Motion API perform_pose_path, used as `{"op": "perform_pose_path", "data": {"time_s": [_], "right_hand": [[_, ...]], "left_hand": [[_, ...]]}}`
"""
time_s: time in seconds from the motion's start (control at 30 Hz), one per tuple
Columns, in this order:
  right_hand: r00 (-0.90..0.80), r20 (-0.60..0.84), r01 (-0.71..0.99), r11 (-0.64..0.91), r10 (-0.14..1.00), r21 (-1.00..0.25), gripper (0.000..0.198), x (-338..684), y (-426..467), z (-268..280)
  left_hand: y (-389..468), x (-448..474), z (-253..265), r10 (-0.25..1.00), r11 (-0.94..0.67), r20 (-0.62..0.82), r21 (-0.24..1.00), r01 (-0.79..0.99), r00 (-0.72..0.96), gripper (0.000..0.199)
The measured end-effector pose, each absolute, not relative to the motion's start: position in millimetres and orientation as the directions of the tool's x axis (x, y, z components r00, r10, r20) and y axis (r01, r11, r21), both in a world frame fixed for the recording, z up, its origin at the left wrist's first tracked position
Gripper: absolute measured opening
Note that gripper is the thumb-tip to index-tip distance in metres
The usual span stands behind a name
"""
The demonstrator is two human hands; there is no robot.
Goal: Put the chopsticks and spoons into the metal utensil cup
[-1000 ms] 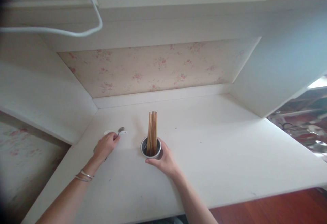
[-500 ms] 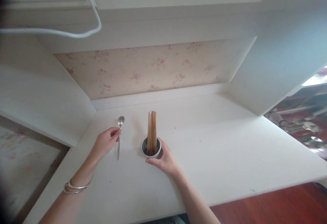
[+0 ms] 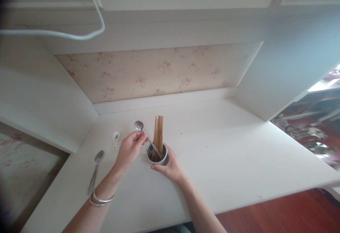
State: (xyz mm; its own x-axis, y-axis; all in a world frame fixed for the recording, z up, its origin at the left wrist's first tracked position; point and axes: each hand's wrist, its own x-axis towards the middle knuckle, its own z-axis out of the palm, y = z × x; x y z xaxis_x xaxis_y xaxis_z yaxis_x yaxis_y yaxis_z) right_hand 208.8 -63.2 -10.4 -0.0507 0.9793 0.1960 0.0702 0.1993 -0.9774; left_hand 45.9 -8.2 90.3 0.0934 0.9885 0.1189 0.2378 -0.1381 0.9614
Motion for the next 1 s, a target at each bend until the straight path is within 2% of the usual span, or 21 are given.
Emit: {"op": "perform_pose_path", "data": {"time_s": [0.13, 0.37, 0.53, 0.7, 0.87, 1.0], "right_hand": [[-0.047, 0.2, 0.073, 0.203, 0.979, -0.976, 0.084, 208.4, -63.6, -10.3], [-0.053, 0.217, 0.035, 0.219, 0.975, -0.975, 0.082, 207.3, -62.6, -9.9], [-0.043, 0.224, 0.063, 0.227, 0.974, -0.972, 0.083, 206.6, -62.5, -8.4], [-0.05, 0.217, 0.071, 0.22, 0.975, -0.973, 0.081, 206.7, -63.7, -5.4], [-0.056, 0.19, 0.122, 0.196, 0.98, -0.973, 0.071, 205.4, -65.4, -0.1], [-0.065, 0.149, 0.13, 0.156, 0.987, -0.979, 0.068, 203.5, -67.0, 1.7]], "left_hand": [[-15.4, 54.2, 72.1, 0.98, -0.2, 0.19, 0.925, 0.325, 0.062, 0.027], [-20.6, 56.2, 50.8, 0.975, -0.222, 0.213, 0.93, 0.294, 0.063, 0.023], [-22.2, 54.1, 43.2, 0.995, -0.083, 0.072, 0.982, 0.169, 0.067, 0.03], [-31.4, 50.6, 33.1, 0.983, 0.019, -0.022, 1.0, 0.016, 0.18, 0.037], [-43.3, 50.6, 20.6, 0.928, 0.078, 0.018, 0.967, -0.241, 0.371, 0.071], [-44.5, 49.8, 17.3, 0.899, 0.092, 0.047, 0.952, -0.292, 0.436, 0.077]]}}
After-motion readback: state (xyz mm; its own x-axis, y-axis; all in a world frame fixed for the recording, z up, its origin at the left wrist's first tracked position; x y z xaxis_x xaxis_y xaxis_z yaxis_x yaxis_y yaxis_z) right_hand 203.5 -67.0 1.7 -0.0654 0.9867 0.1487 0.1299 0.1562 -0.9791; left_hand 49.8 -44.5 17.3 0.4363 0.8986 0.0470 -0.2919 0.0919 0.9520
